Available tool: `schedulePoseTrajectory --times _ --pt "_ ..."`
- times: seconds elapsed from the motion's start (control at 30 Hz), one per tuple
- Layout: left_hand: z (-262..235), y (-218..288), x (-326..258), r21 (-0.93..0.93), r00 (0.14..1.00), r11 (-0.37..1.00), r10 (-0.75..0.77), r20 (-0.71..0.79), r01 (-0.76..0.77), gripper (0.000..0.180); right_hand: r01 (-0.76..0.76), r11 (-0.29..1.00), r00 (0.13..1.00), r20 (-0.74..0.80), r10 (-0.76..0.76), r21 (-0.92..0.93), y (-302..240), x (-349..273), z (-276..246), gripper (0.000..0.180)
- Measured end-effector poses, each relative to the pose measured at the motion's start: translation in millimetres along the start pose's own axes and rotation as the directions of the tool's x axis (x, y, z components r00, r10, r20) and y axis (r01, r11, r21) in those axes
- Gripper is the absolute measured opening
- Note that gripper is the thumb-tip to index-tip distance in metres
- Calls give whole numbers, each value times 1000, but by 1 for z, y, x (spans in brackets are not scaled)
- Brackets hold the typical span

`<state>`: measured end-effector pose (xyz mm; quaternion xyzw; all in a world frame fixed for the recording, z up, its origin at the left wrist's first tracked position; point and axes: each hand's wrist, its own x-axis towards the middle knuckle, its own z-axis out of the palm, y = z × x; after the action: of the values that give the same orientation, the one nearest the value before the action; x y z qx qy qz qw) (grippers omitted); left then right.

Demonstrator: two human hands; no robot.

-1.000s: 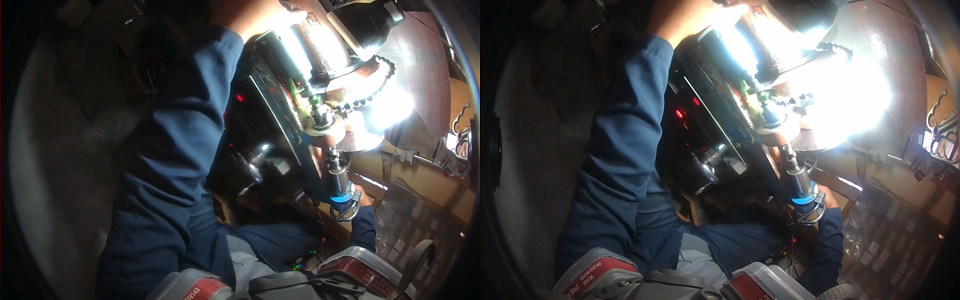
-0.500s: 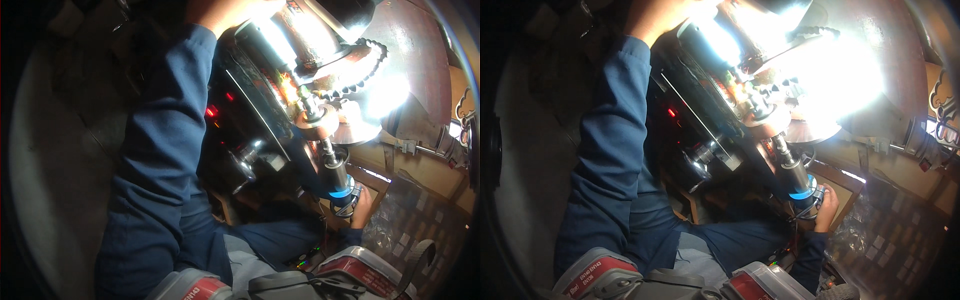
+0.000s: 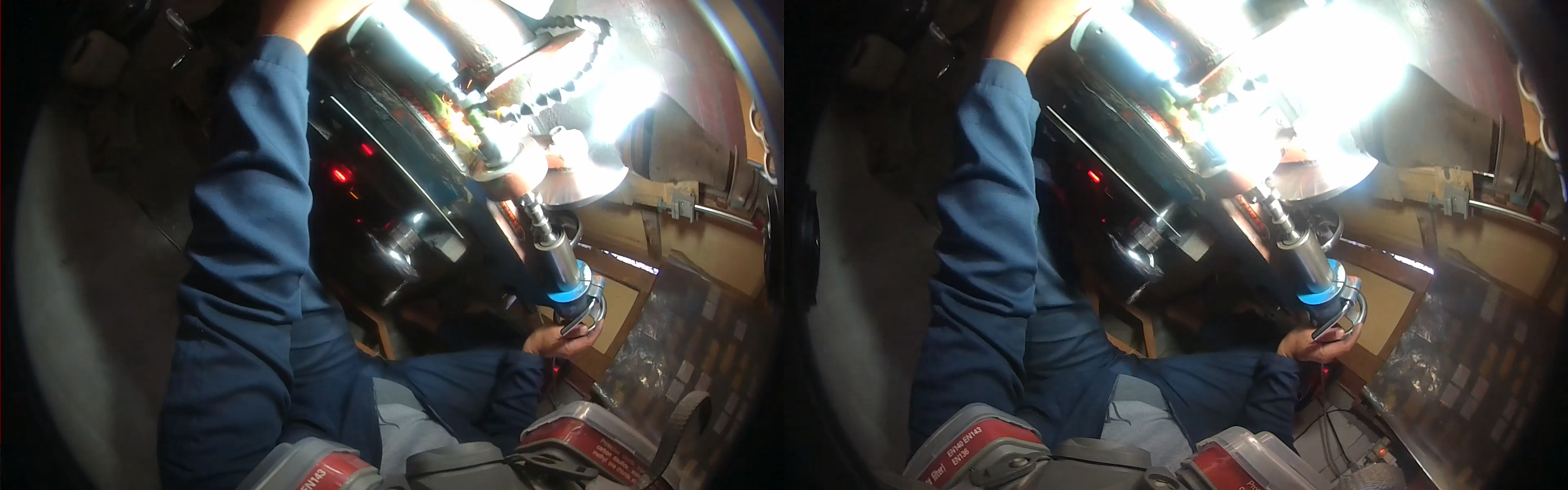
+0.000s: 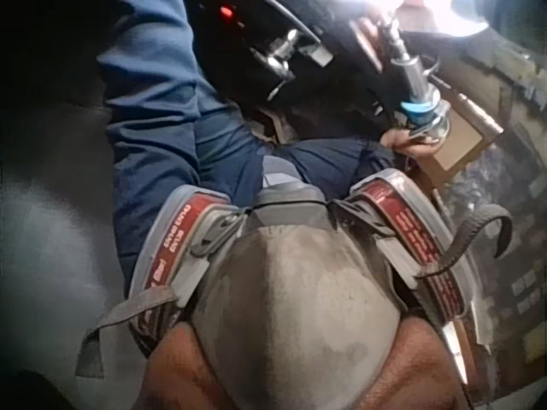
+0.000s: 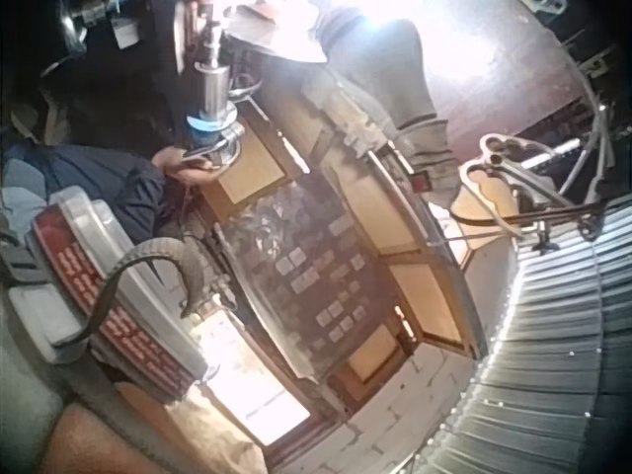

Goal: Grinding and polishing a metal mechanical component using a stationary grinding machine, followed by measuring with a caliper.

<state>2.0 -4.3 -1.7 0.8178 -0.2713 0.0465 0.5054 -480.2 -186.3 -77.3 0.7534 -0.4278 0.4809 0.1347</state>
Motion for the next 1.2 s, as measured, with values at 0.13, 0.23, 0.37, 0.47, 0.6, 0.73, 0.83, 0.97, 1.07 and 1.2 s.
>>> schedulePoseTrajectory --times 0.13,0.23,0.37,0.47,0.6,0.73,0.83,0.97,1.07,1.2 --pt "5 0 2 -137 999 990 -15 45 21 15 306 940 927 -176 -330 -153 27 -17 17 43" --pt "8 -2 4 -189 993 979 -58 100 76 14 518 843 811 -229 -538 -148 52 -25 26 50" --pt "11 -15 8 15 987 987 162 -15 -162 16 472 799 783 -240 -574 -372 82 -61 30 60" --pt "12 -30 16 68 988 986 152 2 -152 32 143 963 983 -80 -164 -227 92 -93 28 68" --pt "15 -40 19 57 994 993 106 9 -107 28 106 988 985 -127 -120 -110 80 -95 27 65" --pt "21 -35 20 -85 998 995 55 8 -54 23 126 992 977 -169 -126 -10 51 -46 24 59" --pt "25 -29 20 -133 1000 991 -25 16 27 22 14 1000 986 -169 -10 23 23 -14 11 47" --pt "23 -25 20 -148 995 985 -87 47 93 29 -77 991 993 -99 66 -113 -1 13 -5 44" --pt "23 -27 22 -101 997 992 -67 42 71 31 -110 981 994 -3 111 -162 -4 24 -8 40" --pt "28 -33 24 -174 999 985 -8 50 16 29 -61 970 996 -76 44 -236 3 20 -2 41"
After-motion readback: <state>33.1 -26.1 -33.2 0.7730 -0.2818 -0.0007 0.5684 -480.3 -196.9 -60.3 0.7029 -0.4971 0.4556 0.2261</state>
